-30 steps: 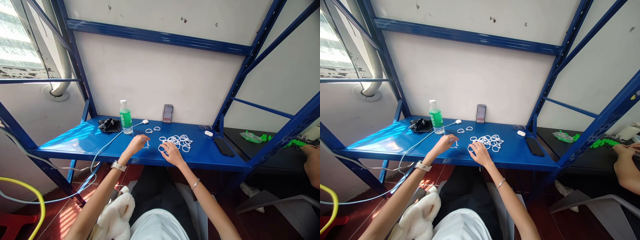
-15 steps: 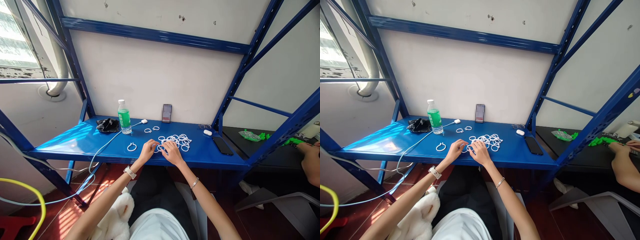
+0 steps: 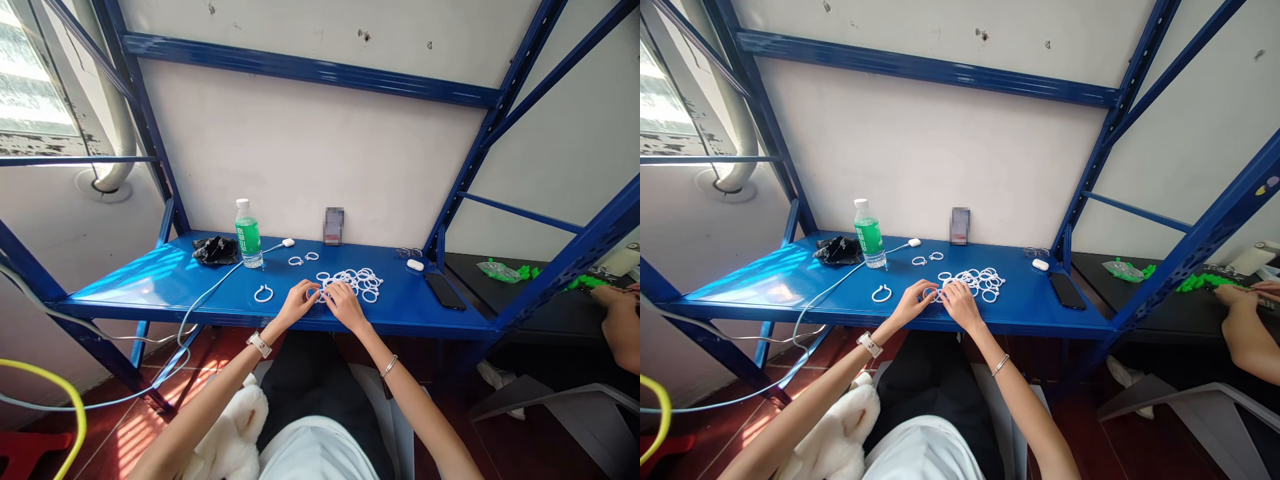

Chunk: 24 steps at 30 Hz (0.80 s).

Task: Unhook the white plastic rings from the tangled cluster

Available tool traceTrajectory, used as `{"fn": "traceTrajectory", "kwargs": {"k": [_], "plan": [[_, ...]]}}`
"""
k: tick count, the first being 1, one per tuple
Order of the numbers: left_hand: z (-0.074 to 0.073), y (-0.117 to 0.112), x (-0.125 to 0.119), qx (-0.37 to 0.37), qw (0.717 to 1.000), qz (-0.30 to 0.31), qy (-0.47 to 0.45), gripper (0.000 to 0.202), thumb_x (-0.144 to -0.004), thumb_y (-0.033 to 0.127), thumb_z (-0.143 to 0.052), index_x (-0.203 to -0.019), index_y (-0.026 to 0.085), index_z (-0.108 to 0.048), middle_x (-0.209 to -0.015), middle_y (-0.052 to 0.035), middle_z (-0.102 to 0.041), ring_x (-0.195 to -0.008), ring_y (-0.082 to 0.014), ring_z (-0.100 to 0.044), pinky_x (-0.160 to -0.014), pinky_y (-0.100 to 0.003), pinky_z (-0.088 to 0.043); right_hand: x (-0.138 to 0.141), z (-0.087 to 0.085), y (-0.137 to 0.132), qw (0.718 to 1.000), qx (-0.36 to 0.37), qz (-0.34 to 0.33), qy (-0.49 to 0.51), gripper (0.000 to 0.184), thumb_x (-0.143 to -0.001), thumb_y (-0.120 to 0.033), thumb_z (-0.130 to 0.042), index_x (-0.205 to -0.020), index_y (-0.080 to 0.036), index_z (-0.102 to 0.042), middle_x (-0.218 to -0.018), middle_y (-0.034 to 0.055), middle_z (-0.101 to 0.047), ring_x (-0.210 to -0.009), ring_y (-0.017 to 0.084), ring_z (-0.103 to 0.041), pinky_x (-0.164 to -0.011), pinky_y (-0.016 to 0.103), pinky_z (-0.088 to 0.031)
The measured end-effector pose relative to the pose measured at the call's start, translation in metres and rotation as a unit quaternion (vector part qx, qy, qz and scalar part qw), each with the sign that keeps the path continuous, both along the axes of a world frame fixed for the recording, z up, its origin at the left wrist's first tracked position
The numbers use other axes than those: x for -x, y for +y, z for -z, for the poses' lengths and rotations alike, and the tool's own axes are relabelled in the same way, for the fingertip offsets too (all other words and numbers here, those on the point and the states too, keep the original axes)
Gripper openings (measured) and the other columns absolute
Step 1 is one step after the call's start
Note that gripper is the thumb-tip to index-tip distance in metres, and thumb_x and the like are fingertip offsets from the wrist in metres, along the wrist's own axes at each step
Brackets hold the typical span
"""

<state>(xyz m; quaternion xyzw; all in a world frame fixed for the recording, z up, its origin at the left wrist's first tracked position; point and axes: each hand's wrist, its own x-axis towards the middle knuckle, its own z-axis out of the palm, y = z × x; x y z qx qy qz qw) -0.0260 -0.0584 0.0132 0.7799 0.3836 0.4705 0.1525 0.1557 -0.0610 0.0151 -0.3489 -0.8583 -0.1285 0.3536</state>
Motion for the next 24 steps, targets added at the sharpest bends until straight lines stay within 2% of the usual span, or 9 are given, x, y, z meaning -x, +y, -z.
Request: {"fn": "traceTrajectory", "kwargs": {"k": [5, 10, 14, 19, 24], "plan": [[-0.0027, -0.0024, 0.0007, 0.035, 0.999, 0.040, 0.002, 0.036, -0.085, 0.044, -0.056, -0.108, 0.016, -0.063, -0.095, -0.0060, -0.062, -0.054, -0.0074, -0.051, -0.052, -0.021, -0.047, -0.0005, -0.0027, -0.0013, 1.000, 0.000, 0.003, 0.022, 0.026, -0.099, -0.025, -0.037, -0.095, -0.017, -0.061, -0.096, 0.0081, -0.066, -0.096, 0.022, -0.056, -0.083, 0.038, -0.045], [-0.0032, -0.0022, 0.0011, 0.057, 0.997, 0.047, -0.004, 0.041, -0.085, 0.048, -0.056, -0.108, 0.015, -0.065, -0.095, -0.0069, -0.063, -0.056, -0.0083, -0.053, -0.053, -0.022, -0.048, -0.0009, -0.0041, -0.0022, 0.999, 0.019, 0.003, 0.035, 0.026, -0.099, -0.025, -0.036, -0.094, -0.017, -0.060, -0.094, 0.0077, -0.065, -0.093, 0.022, -0.056, -0.082, 0.038, -0.046], [-0.0050, -0.0031, 0.0016, 0.071, 0.996, 0.044, -0.011, 0.043, -0.086, 0.050, -0.054, -0.108, 0.015, -0.067, -0.093, -0.0083, -0.064, -0.063, -0.0127, -0.058, -0.055, -0.023, -0.048, -0.0010, -0.0033, -0.0028, 0.999, 0.024, -0.011, 0.039, 0.021, -0.096, -0.028, -0.043, -0.100, -0.017, -0.061, -0.097, 0.0079, -0.066, -0.096, 0.022, -0.057, -0.084, 0.038, -0.047], [-0.0054, -0.0035, 0.0031, 0.080, 0.996, 0.034, -0.006, 0.042, -0.087, 0.050, -0.052, -0.099, 0.014, -0.072, -0.082, -0.0075, -0.066, -0.066, -0.0150, -0.059, -0.057, -0.024, -0.045, -0.0021, -0.0008, -0.0019, 0.999, 0.021, -0.040, 0.017, 0.024, -0.094, -0.028, -0.048, -0.112, -0.018, -0.058, -0.102, 0.0091, -0.065, -0.100, 0.023, -0.056, -0.087, 0.040, -0.047], [-0.0051, -0.0025, 0.0035, 0.091, 0.995, 0.027, -0.004, 0.046, -0.087, 0.052, -0.050, -0.088, 0.013, -0.072, -0.076, -0.0059, -0.068, -0.063, -0.0146, -0.056, -0.057, -0.023, -0.040, -0.0031, 0.0010, -0.0002, 0.999, 0.009, -0.051, 0.013, 0.022, -0.096, -0.023, -0.044, -0.112, -0.019, -0.059, -0.099, 0.0077, -0.066, -0.096, 0.023, -0.057, -0.083, 0.038, -0.048]]}}
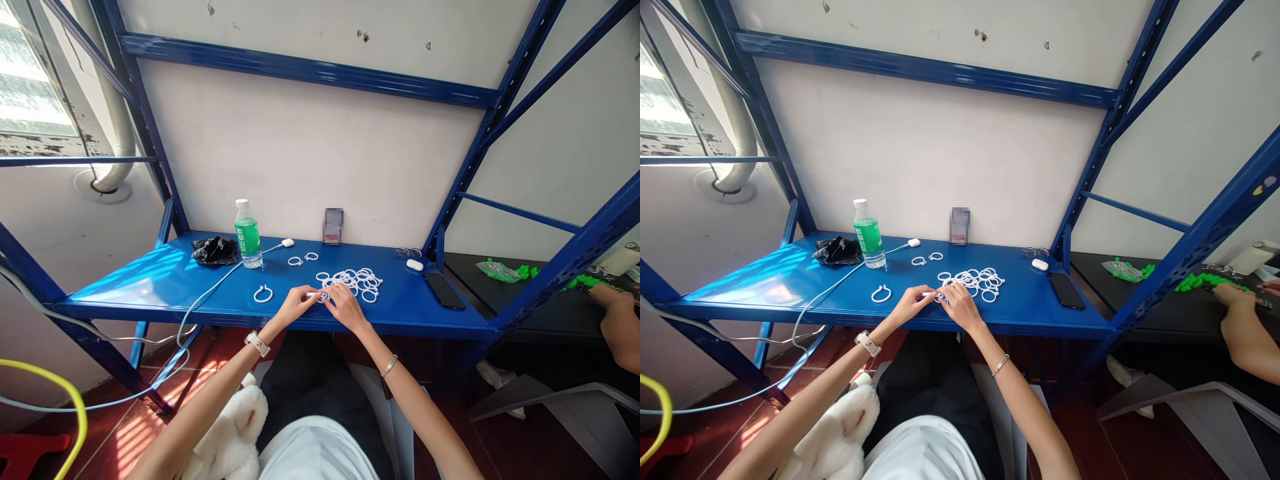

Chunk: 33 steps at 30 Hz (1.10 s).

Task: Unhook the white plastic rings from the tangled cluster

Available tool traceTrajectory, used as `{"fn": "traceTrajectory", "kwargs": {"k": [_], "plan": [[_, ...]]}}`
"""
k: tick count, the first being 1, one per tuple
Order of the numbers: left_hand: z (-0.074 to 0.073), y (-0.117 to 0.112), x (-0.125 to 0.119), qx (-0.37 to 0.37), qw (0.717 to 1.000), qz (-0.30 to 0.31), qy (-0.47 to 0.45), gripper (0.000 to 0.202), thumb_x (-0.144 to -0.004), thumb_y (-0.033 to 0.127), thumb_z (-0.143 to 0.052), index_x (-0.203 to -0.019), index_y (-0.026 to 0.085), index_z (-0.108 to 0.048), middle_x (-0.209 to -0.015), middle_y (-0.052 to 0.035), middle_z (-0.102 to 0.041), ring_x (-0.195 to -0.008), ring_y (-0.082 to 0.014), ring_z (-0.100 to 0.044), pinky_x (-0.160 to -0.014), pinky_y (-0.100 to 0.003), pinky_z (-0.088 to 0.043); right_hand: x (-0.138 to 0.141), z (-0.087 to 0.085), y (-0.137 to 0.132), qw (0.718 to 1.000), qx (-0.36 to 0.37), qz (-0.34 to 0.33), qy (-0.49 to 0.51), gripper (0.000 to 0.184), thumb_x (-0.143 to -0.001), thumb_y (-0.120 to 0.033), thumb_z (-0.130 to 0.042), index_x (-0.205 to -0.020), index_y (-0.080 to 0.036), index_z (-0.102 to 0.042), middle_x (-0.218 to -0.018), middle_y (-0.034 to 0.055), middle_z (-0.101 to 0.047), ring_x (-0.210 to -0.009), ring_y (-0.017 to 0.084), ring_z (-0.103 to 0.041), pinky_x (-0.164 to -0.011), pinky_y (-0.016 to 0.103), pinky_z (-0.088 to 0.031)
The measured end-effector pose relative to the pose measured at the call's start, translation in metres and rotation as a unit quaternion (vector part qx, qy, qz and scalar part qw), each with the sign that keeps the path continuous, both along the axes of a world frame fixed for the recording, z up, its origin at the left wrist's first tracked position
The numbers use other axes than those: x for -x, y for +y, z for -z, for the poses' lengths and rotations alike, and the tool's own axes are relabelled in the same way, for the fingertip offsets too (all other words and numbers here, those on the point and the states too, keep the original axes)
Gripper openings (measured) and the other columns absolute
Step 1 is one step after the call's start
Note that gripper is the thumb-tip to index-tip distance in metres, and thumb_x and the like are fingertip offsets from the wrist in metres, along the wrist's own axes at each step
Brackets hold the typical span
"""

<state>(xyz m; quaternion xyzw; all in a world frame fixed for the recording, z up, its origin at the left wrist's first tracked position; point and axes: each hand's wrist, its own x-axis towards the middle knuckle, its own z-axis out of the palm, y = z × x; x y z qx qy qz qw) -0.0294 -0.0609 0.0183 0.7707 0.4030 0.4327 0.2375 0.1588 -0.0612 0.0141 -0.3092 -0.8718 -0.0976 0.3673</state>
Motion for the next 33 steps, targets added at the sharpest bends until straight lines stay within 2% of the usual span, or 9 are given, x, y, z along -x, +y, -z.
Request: {"fn": "traceTrajectory", "kwargs": {"k": [6, 12, 17, 21, 33], "plan": [[-0.0015, -0.0006, -0.0009, 0.030, 0.999, 0.015, -0.005, 0.049, -0.091, 0.052, -0.043, -0.080, 0.012, -0.069, -0.063, -0.0017, -0.062, -0.054, -0.0111, -0.048, -0.053, -0.022, -0.036, 0.0002, 0.0016, 0.0004, 1.000, -0.014, 0.003, 0.011, 0.022, -0.097, -0.022, -0.043, -0.110, -0.019, -0.061, -0.096, 0.0074, -0.067, -0.093, 0.022, -0.059, -0.082, 0.037, -0.049], [-0.0007, -0.0007, -0.0008, 0.043, 0.998, 0.030, -0.030, 0.046, -0.088, 0.053, -0.048, -0.112, 0.015, -0.059, -0.064, 0.0016, -0.057, -0.053, -0.0107, -0.046, -0.052, -0.021, -0.036, 0.0002, 0.0024, 0.0017, 0.999, -0.021, 0.033, 0.025, 0.026, -0.098, -0.025, -0.041, -0.110, -0.019, -0.063, -0.095, 0.0086, -0.068, -0.091, 0.021, -0.061, -0.080, 0.037, -0.050], [-0.0004, -0.0016, -0.0005, 0.035, 0.997, 0.063, -0.037, 0.059, -0.081, 0.051, -0.059, -0.129, 0.019, -0.046, -0.072, 0.0036, -0.054, -0.054, -0.0093, -0.045, -0.052, -0.020, -0.038, 0.0001, 0.0024, 0.0020, 0.998, -0.022, 0.053, 0.022, 0.027, -0.098, -0.026, -0.041, -0.105, -0.018, -0.065, -0.092, 0.0094, -0.069, -0.088, 0.021, -0.062, -0.077, 0.036, -0.051], [0.0001, -0.0013, -0.0004, 0.027, 0.997, 0.065, -0.027, 0.056, -0.080, 0.050, -0.060, -0.126, 0.019, -0.049, -0.071, 0.0037, -0.053, -0.053, -0.0083, -0.044, -0.051, -0.020, -0.039, 0.0003, 0.0020, 0.0013, 0.998, -0.021, 0.065, 0.016, 0.026, -0.098, -0.025, -0.041, -0.102, -0.018, -0.066, -0.090, 0.0093, -0.069, -0.086, 0.022, -0.062, -0.075, 0.036, -0.050], [0.0017, 0.0000, -0.0014, 0.016, 1.000, 0.022, 0.011, 0.056, -0.078, 0.051, -0.061, -0.120, 0.013, -0.058, -0.070, 0.0000, -0.061, -0.052, -0.0100, -0.046, -0.050, -0.021, -0.040, 0.0001, 0.0015, 0.0014, 0.998, -0.021, 0.064, 0.003, 0.025, -0.097, -0.022, -0.041, -0.092, -0.017, -0.065, -0.084, 0.0075, -0.069, -0.082, 0.022, -0.061, -0.075, 0.036, -0.048]]}}
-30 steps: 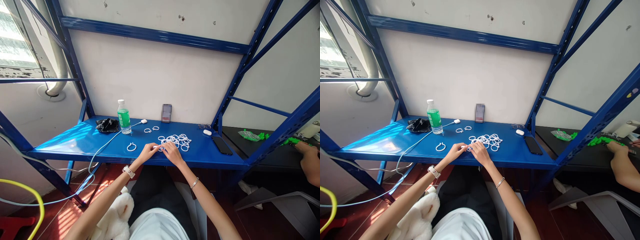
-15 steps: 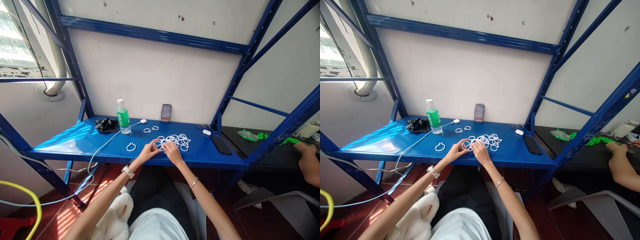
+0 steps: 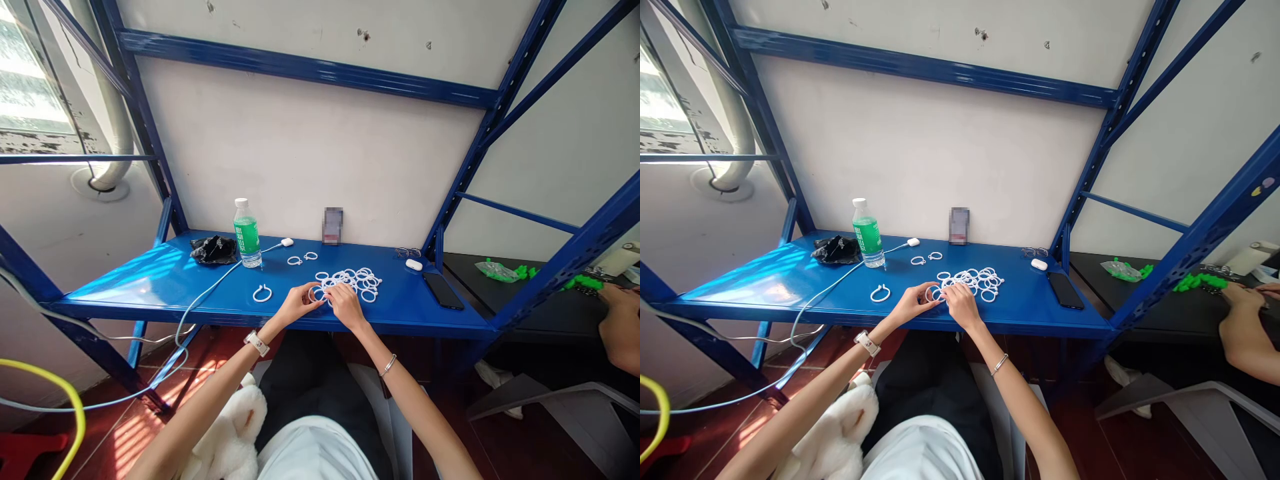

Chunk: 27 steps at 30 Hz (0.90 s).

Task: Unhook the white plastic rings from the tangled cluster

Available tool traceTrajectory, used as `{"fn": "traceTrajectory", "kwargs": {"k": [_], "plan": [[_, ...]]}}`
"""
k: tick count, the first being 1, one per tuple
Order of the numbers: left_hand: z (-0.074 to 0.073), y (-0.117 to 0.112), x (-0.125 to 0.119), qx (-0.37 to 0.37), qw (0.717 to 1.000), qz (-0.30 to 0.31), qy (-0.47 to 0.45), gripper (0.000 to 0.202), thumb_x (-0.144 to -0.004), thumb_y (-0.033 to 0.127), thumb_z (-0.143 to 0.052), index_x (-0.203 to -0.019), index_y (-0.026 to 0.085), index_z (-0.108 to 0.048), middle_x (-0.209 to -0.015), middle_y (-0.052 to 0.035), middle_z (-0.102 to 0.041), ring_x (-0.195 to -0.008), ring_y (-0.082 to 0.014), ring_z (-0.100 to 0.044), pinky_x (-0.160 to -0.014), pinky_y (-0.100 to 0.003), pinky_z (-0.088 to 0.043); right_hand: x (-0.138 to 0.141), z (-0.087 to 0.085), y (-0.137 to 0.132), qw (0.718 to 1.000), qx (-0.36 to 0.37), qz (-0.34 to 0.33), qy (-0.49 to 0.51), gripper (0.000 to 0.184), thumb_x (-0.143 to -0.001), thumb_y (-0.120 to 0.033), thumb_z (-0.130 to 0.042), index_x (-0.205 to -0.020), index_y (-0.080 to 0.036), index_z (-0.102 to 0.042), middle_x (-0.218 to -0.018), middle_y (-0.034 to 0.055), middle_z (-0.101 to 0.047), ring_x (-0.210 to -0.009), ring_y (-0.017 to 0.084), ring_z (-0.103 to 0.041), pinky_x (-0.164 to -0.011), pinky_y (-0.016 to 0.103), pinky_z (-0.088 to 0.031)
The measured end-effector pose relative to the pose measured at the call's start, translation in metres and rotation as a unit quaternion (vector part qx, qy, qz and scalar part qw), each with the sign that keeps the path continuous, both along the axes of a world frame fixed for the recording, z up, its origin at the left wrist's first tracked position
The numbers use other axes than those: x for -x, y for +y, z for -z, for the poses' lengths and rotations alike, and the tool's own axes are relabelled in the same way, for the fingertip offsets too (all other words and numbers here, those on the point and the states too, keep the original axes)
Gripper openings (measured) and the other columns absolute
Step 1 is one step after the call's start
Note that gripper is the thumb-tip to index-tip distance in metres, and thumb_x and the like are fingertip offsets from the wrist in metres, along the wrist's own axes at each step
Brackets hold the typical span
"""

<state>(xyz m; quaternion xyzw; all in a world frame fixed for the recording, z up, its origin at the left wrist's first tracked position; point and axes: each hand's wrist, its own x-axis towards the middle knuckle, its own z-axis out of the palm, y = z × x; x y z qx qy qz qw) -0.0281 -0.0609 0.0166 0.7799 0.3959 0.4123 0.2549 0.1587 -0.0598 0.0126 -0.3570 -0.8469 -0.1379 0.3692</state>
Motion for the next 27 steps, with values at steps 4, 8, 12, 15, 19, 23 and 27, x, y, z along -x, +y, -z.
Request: {"fn": "traceTrajectory", "kwargs": {"k": [4, 8, 12, 15, 19, 23, 27], "plan": [[-0.0008, 0.0001, -0.0003, -0.013, 1.000, -0.010, 0.006, 0.057, -0.077, 0.051, -0.062, -0.119, 0.013, -0.060, -0.069, 0.0000, -0.060, -0.052, -0.0097, -0.045, -0.050, -0.021, -0.040, -0.0002, 0.0007, 0.0005, 1.000, -0.001, -0.002, -0.004, 0.025, -0.097, -0.022, -0.041, -0.089, -0.017, -0.064, -0.084, 0.0073, -0.068, -0.080, 0.021, -0.060, -0.074, 0.036, -0.047], [-0.0010, -0.0001, -0.0006, -0.023, 1.000, -0.015, 0.011, 0.057, -0.078, 0.052, -0.061, -0.120, 0.013, -0.060, -0.070, -0.0004, -0.060, -0.052, -0.0095, -0.044, -0.050, -0.021, -0.040, -0.0003, 0.0011, 0.0006, 1.000, 0.007, 0.004, -0.008, 0.027, -0.098, -0.022, -0.039, -0.089, -0.018, -0.063, -0.083, 0.0080, -0.067, -0.081, 0.022, -0.060, -0.074, 0.036, -0.046], [-0.0002, -0.0002, -0.0004, -0.029, 0.999, -0.016, 0.013, 0.056, -0.078, 0.051, -0.061, -0.120, 0.013, -0.060, -0.071, -0.0007, -0.061, -0.052, -0.0093, -0.044, -0.051, -0.021, -0.040, -0.0004, -0.0001, -0.0008, 1.000, 0.007, 0.004, -0.013, 0.027, -0.098, -0.022, -0.038, -0.087, -0.018, -0.063, -0.083, 0.0078, -0.067, -0.081, 0.022, -0.060, -0.073, 0.035, -0.045], [0.0000, -0.0003, -0.0001, -0.035, 0.999, -0.014, 0.014, 0.056, -0.078, 0.051, -0.061, -0.120, 0.014, -0.061, -0.071, -0.0005, -0.061, -0.052, -0.0092, -0.044, -0.051, -0.021, -0.041, -0.0004, -0.0013, -0.0017, 1.000, 0.012, 0.001, -0.013, 0.029, -0.098, -0.021, -0.037, -0.087, -0.019, -0.063, -0.083, 0.0076, -0.067, -0.081, 0.022, -0.059, -0.074, 0.036, -0.045], [-0.0013, -0.0012, 0.0000, -0.044, 0.999, -0.014, 0.015, 0.055, -0.078, 0.052, -0.061, -0.118, 0.014, -0.062, -0.070, -0.0004, -0.060, -0.052, -0.0089, -0.043, -0.051, -0.021, -0.041, -0.0006, -0.0019, -0.0019, 1.000, 0.012, -0.006, -0.008, 0.030, -0.098, -0.021, -0.036, -0.087, -0.018, -0.064, -0.083, 0.0070, -0.067, -0.081, 0.021, -0.059, -0.075, 0.036, -0.044], [-0.0024, -0.0019, 0.0002, -0.052, 0.998, -0.015, 0.018, 0.053, -0.078, 0.051, -0.062, -0.116, 0.013, -0.063, -0.069, -0.0003, -0.059, -0.053, -0.0090, -0.043, -0.052, -0.021, -0.041, -0.0004, -0.0024, -0.0025, 1.000, 0.012, -0.010, -0.005, 0.030, -0.098, -0.021, -0.036, -0.088, -0.018, -0.064, -0.083, 0.0069, -0.068, -0.081, 0.021, -0.059, -0.075, 0.036, -0.045], [-0.0018, -0.0013, 0.0009, -0.045, 0.999, -0.020, 0.004, 0.054, -0.078, 0.051, -0.062, -0.116, 0.014, -0.063, -0.069, -0.0001, -0.059, -0.053, -0.0091, -0.043, -0.051, -0.021, -0.042, 0.0004, -0.0020, -0.0028, 1.000, 0.014, -0.007, -0.005, 0.029, -0.098, -0.023, -0.035, -0.092, -0.019, -0.064, -0.086, 0.0078, -0.068, -0.084, 0.022, -0.060, -0.077, 0.037, -0.047]]}}
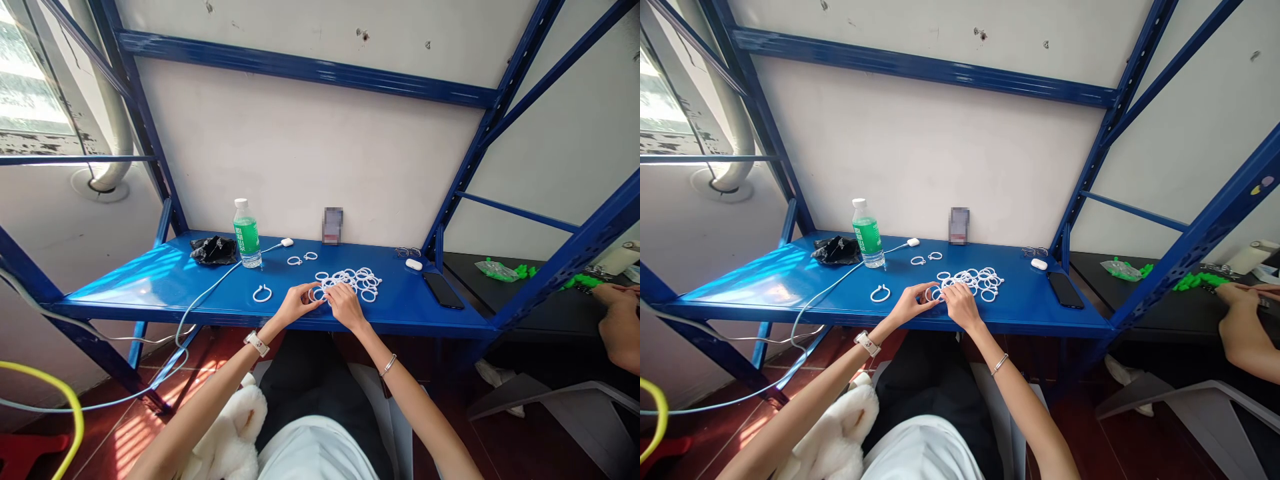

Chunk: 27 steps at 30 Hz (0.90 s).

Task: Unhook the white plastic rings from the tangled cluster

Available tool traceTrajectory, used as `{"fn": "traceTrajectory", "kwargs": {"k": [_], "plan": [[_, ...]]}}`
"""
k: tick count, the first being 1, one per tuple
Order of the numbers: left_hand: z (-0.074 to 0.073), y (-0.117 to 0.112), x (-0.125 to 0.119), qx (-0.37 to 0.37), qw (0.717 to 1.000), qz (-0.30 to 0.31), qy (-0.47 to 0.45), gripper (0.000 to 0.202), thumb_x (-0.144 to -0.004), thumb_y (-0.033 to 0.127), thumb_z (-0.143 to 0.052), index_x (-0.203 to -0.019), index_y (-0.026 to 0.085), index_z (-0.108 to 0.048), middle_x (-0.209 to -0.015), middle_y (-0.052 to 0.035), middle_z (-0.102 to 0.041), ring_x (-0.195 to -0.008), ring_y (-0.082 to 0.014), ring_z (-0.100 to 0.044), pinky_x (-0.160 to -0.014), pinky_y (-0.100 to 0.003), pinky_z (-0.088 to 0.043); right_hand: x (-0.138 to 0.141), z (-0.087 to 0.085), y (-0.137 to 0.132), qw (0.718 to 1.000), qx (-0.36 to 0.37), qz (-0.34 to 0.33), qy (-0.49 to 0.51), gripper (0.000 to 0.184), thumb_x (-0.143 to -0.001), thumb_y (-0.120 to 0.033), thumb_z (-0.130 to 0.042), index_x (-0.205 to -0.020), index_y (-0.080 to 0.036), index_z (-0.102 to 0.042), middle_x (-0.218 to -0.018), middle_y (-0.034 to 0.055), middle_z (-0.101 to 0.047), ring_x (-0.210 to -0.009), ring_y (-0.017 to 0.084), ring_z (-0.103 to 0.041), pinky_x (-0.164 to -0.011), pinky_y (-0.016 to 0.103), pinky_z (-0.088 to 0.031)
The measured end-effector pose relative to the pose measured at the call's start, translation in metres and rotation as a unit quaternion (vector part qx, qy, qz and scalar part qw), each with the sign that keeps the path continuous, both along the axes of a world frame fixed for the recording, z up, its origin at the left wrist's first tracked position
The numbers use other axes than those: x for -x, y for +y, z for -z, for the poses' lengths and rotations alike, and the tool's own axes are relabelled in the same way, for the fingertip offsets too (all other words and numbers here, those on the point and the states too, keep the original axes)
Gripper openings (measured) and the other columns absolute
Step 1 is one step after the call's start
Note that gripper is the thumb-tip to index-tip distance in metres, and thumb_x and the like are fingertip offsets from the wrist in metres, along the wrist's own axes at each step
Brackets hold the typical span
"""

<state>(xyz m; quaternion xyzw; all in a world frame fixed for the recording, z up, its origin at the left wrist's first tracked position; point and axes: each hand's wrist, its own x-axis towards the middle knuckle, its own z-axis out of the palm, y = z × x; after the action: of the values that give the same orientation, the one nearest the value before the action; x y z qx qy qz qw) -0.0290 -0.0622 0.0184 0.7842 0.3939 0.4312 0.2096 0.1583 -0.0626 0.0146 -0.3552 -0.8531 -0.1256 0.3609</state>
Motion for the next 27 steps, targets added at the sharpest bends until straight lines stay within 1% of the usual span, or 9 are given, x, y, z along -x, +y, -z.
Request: {"fn": "traceTrajectory", "kwargs": {"k": [7, 13, 17, 27], "plan": [[0.0013, 0.0005, 0.0010, 0.003, 1.000, -0.007, -0.024, 0.057, -0.077, 0.054, -0.062, -0.118, 0.014, -0.062, -0.070, -0.0004, -0.059, -0.052, -0.0091, -0.044, -0.051, -0.021, -0.044, 0.0008, 0.0000, -0.0005, 1.000, -0.007, 0.009, 0.021, 0.028, -0.099, -0.029, -0.038, -0.100, -0.019, -0.064, -0.091, 0.0086, -0.068, -0.088, 0.022, -0.061, -0.080, 0.038, -0.047], [0.0003, -0.0011, 0.0007, -0.014, 0.999, -0.014, -0.032, 0.057, -0.077, 0.054, -0.062, -0.117, 0.013, -0.062, -0.072, -0.0014, -0.060, -0.054, -0.0098, -0.046, -0.054, -0.022, -0.046, 0.0006, -0.0010, -0.0006, 0.999, -0.014, 0.014, 0.033, 0.030, -0.099, -0.032, -0.038, -0.100, -0.018, -0.065, -0.089, 0.0087, -0.068, -0.086, 0.022, -0.060, -0.077, 0.037, -0.047], [0.0002, -0.0012, 0.0001, -0.006, 0.999, -0.008, -0.032, 0.058, -0.077, 0.055, -0.062, -0.118, 0.014, -0.062, -0.072, -0.0010, -0.060, -0.054, -0.0098, -0.046, -0.054, -0.023, -0.047, 0.0002, 0.0012, 0.0020, 0.999, -0.014, 0.010, 0.029, 0.031, -0.099, -0.030, -0.036, -0.096, -0.018, -0.064, -0.088, 0.0087, -0.067, -0.085, 0.022, -0.060, -0.076, 0.037, -0.047], [0.0026, 0.0001, -0.0002, 0.010, 1.000, 0.013, -0.020, 0.061, -0.077, 0.055, -0.063, -0.120, 0.013, -0.059, -0.074, -0.0020, -0.062, -0.056, -0.0107, -0.048, -0.055, -0.023, -0.047, -0.0010, 0.0011, 0.0015, 0.999, -0.005, -0.003, 0.038, 0.027, -0.098, -0.025, -0.039, -0.083, -0.018, -0.061, -0.078, 0.0065, -0.064, -0.077, 0.021, -0.058, -0.072, 0.035, -0.046]]}}
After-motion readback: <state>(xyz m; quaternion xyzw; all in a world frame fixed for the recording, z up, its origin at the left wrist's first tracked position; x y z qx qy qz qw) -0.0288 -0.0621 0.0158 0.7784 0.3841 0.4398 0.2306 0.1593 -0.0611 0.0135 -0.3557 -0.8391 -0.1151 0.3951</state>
